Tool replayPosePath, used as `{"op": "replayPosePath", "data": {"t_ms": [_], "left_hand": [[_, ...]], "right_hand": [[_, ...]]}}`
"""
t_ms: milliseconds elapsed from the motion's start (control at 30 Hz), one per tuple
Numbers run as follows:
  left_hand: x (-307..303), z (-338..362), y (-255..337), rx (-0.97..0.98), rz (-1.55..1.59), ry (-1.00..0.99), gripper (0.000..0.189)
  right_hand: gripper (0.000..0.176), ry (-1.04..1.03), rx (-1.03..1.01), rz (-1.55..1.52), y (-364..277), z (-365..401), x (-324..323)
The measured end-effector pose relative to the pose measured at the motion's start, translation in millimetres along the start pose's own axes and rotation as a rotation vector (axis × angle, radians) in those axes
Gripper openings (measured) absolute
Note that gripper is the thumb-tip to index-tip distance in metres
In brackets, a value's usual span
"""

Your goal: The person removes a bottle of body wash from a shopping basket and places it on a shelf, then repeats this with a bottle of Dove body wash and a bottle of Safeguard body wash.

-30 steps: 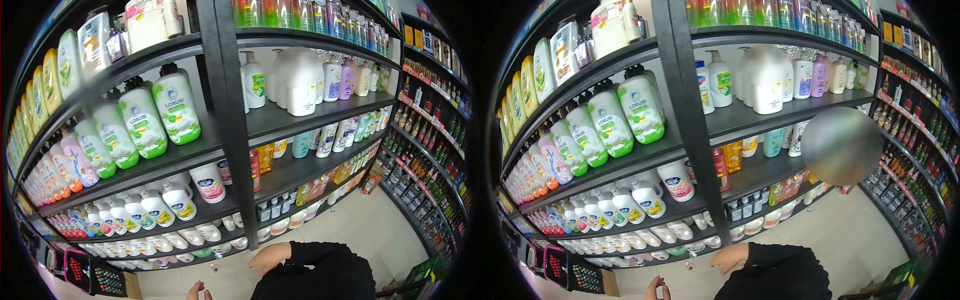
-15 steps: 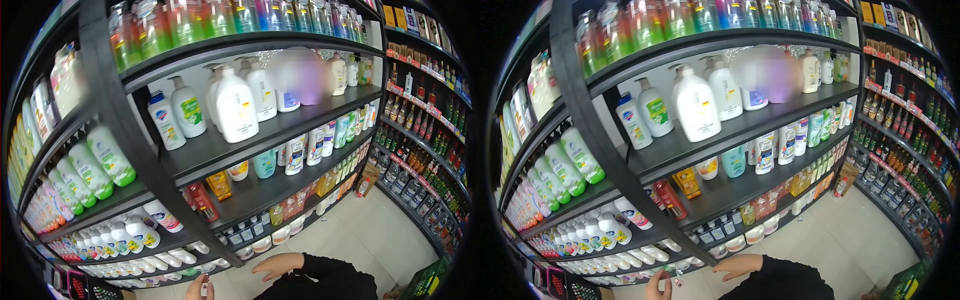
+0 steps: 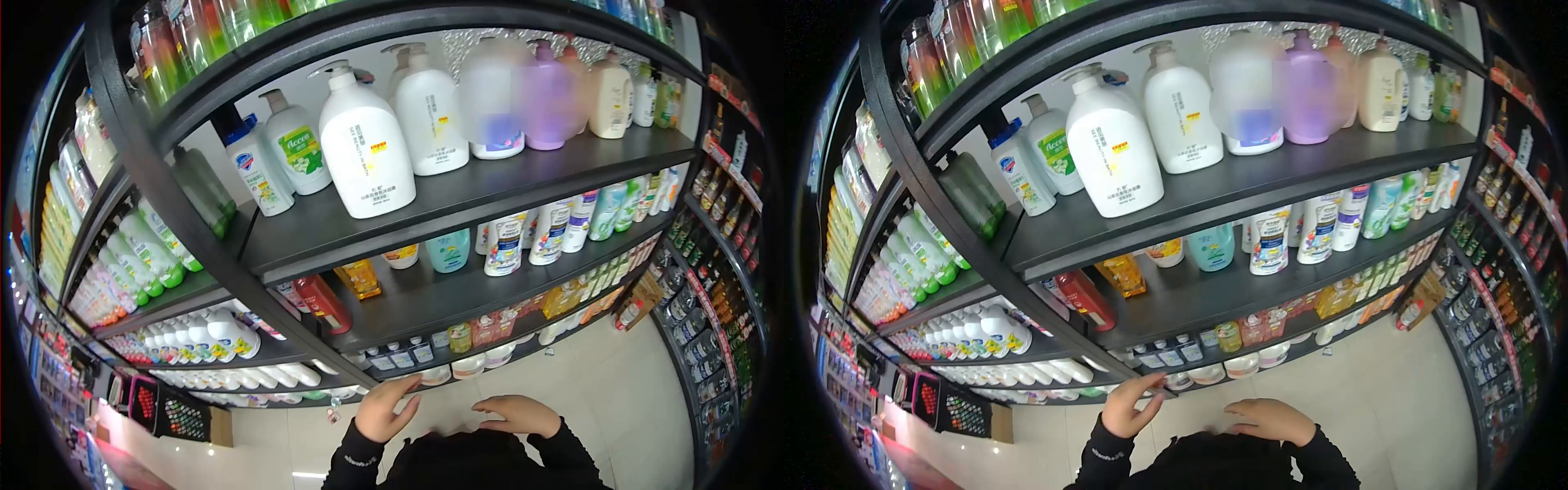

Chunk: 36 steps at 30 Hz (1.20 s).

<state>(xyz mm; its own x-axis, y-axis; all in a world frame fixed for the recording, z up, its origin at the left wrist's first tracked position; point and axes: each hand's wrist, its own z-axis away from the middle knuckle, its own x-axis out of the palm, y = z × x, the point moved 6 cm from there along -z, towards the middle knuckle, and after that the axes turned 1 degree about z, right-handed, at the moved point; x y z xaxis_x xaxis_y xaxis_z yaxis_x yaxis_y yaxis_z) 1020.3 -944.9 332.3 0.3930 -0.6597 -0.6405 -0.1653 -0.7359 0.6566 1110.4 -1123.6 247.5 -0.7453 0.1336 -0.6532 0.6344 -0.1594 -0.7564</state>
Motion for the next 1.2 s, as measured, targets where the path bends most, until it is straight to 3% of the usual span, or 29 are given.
{"op": "replayPosePath", "data": {"t_ms": [367,567,833,967,1033,1067,1133,1200], "left_hand": [[25,-63,-10,0.073,0.025,-0.098,0.026],[6,-92,-25,0.148,-0.03,-0.061,0.024],[-23,-114,-47,0.071,-0.057,-0.025,0.023],[-77,-125,-14,0.28,-0.138,0.302,0.026],[-109,-135,-21,0.254,-0.126,0.486,0.037],[-122,-147,-23,0.235,0.021,0.565,0.046],[-141,-174,-23,0.143,-0.121,0.628,0.059],[-142,-195,-32,0.032,-0.273,0.497,0.064]], "right_hand": [[0.039,0.136,0.109,-0.055,33,-6,-34],[0.034,0.238,0.032,-0.08,35,-45,-64],[0.033,0.145,-0.007,-0.074,37,-101,-83],[0.035,0.18,-0.193,-0.249,-12,-107,-135],[0.039,0.404,-0.434,-0.152,-49,-107,-183],[0.039,0.498,-0.412,-0.118,-59,-112,-203],[0.037,0.787,-0.522,0.12,-82,-125,-239],[0.042,0.923,-0.493,0.183,-96,-148,-261]]}}
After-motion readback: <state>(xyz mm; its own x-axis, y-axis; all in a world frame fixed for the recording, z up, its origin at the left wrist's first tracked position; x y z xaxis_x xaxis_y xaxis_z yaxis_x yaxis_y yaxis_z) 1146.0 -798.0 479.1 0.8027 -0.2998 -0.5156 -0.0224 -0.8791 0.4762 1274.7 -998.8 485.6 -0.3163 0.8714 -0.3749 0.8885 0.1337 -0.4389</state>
